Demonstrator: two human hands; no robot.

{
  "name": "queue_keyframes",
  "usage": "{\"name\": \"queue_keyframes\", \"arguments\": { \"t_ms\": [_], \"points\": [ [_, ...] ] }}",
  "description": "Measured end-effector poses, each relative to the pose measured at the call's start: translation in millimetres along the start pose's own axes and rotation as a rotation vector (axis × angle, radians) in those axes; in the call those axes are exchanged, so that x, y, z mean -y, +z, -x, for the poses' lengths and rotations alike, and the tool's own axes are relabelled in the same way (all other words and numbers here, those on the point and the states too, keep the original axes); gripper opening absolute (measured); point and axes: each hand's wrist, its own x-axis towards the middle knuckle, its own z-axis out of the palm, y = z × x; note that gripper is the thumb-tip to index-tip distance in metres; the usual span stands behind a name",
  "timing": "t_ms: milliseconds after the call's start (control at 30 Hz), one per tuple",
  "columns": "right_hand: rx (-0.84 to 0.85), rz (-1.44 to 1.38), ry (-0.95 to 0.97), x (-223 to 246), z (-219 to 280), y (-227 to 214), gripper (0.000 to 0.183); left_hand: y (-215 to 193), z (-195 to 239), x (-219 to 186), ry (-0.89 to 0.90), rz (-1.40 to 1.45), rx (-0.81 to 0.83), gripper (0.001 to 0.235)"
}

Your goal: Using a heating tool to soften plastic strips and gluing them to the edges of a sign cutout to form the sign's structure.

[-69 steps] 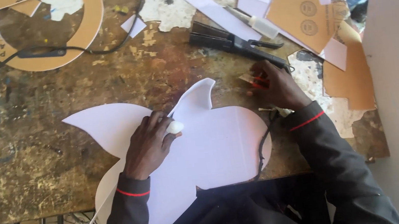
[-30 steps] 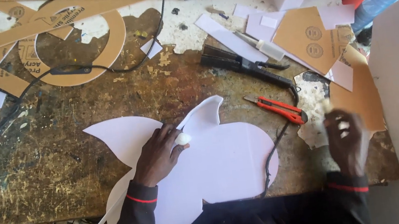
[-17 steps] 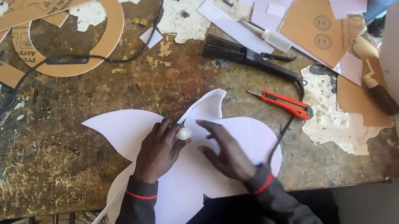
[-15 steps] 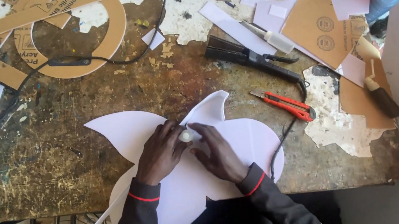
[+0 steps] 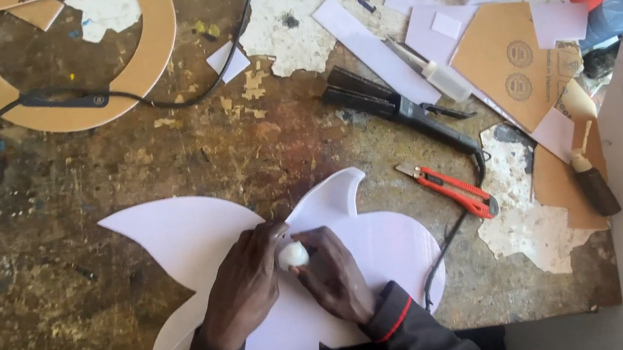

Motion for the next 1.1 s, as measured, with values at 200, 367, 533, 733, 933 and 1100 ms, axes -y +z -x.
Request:
{"name": "queue_keyframes", "arguments": {
  "t_ms": [200,367,533,733,933,1100],
  "points": [
    [0.089,-0.161,0.077,18,15,-39,0.04,2,-26,-10,-0.285,-0.067,0.054,0.033],
    [-0.501,-0.217,0.079,-18,21,-55,0.06,9,-34,-7,-0.3,-0.12,0.025,0.017],
    [-0.549,-0.063,0.183,-43,-3,-66,0.052,12,-38,-13,-0.262,-0.177,0.026,0.037],
    [-0.548,-0.077,0.25,-66,15,-66,0.055,9,-42,-29,-0.322,-0.263,0.093,0.053],
    [-0.61,0.065,0.256,-75,26,-66,0.061,17,-42,-33,-0.395,-0.287,0.077,0.051],
    [-0.618,0.084,0.266,-74,26,-66,0.059,16,-47,-32,-0.376,-0.304,0.089,0.044]
  ]
}}
